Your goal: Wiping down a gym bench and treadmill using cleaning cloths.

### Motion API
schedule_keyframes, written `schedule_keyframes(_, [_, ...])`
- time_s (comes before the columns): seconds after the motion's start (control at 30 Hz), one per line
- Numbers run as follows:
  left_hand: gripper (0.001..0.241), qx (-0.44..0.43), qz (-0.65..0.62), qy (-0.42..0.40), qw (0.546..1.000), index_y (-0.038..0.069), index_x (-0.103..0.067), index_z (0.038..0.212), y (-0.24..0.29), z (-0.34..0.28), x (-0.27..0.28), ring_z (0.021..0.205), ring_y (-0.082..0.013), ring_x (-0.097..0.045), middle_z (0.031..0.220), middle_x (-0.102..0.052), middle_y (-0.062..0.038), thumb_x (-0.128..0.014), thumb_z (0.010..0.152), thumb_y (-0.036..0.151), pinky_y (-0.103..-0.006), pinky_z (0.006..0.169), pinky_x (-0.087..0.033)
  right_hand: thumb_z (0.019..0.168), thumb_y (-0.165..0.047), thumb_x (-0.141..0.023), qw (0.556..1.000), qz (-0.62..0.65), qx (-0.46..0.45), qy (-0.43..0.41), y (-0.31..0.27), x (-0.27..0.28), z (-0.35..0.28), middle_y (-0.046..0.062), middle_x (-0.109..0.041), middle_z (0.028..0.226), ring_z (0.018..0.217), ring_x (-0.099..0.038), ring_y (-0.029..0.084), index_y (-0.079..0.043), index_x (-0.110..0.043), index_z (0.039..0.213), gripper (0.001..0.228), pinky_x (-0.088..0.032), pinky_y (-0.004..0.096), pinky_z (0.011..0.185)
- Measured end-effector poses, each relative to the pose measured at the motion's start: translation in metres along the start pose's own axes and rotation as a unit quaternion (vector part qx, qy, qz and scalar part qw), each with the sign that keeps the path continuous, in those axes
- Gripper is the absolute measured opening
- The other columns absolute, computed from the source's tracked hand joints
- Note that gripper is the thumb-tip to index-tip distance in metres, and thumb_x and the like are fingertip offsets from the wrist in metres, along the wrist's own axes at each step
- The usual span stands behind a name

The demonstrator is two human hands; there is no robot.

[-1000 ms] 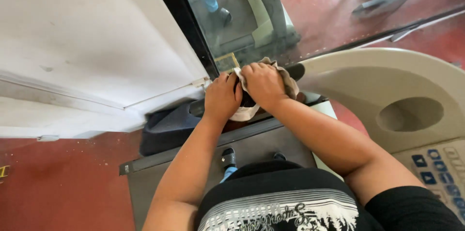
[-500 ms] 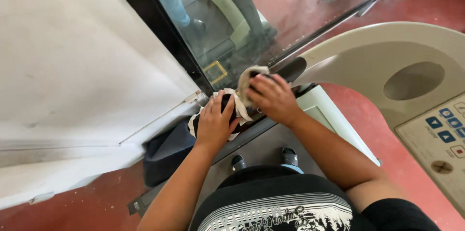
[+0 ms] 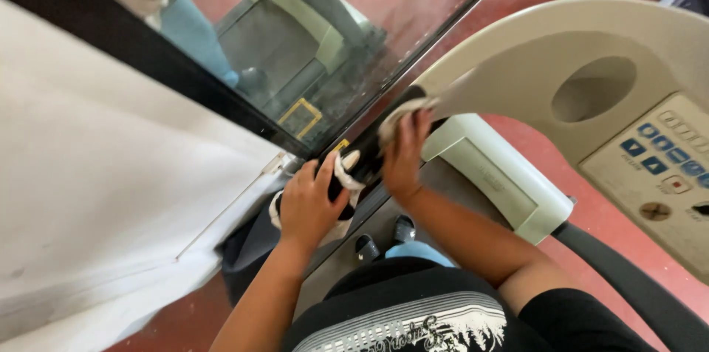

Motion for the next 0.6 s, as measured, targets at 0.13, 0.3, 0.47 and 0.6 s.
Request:
schedule_keyframes(0.13, [0.071,-0.016,-0.006,-0.008,1.0,0.019,-0.061,0.143,-0.002,0.009,0.0,0.09,-0.0334,-0.071,0.109,-0.065,-0.014,-0.07,0.081,0.051,-0.0435,0.071,-0.057,0.106,-0.024,-0.056,0.991,-0.033,0.113,-0.071,0.03,0.004,-0.035,0.036,-0.018,0.164,0.149,-0.017,0.059,-0.006,-0.04,0.157,0.057,-0.03,0.065,0.115])
schedule_keyframes(0.3, [0.062,-0.022,-0.026,-0.033,0.999,0.017,-0.06,0.145,0.002,0.009,0.002,0.098,-0.0361,-0.071,0.113,-0.066,-0.016,-0.062,0.09,0.045,-0.0451,0.077,-0.057,0.101,-0.023,-0.054,0.943,-0.131,0.295,-0.084,0.103,0.025,-0.017,0.022,-0.049,0.152,0.138,-0.048,0.047,-0.019,-0.06,0.139,0.039,-0.031,0.068,0.116])
schedule_keyframes(0.47, [0.068,-0.071,-0.096,-0.059,0.991,0.01,-0.051,0.148,0.033,0.057,0.008,0.106,-0.0366,-0.066,0.129,-0.061,-0.018,-0.069,0.087,0.034,-0.0444,0.087,-0.054,0.098,0.0,-0.064,0.944,-0.314,0.103,-0.011,0.123,0.095,0.102,0.023,-0.042,0.158,0.147,-0.042,0.044,-0.014,-0.049,0.153,0.059,-0.023,0.063,0.12])
schedule_keyframes(0.6, [0.073,-0.082,-0.156,-0.102,0.979,0.005,-0.046,0.149,0.034,0.074,0.014,0.107,-0.0375,-0.063,0.14,-0.057,-0.02,-0.073,0.083,0.023,-0.043,0.09,-0.052,0.108,0.007,-0.054,0.943,-0.249,-0.123,0.181,0.115,0.118,0.134,0.009,-0.026,0.17,0.161,-0.008,0.038,-0.009,-0.04,0.16,0.056,-0.012,0.055,0.136])
Point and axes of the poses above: each hand's wrist, its own z-axis towards the middle knuckle, its own x-axis out of the back of the hand, y = z × x, the point moved 1 cm from there along z, towards the middle knuckle
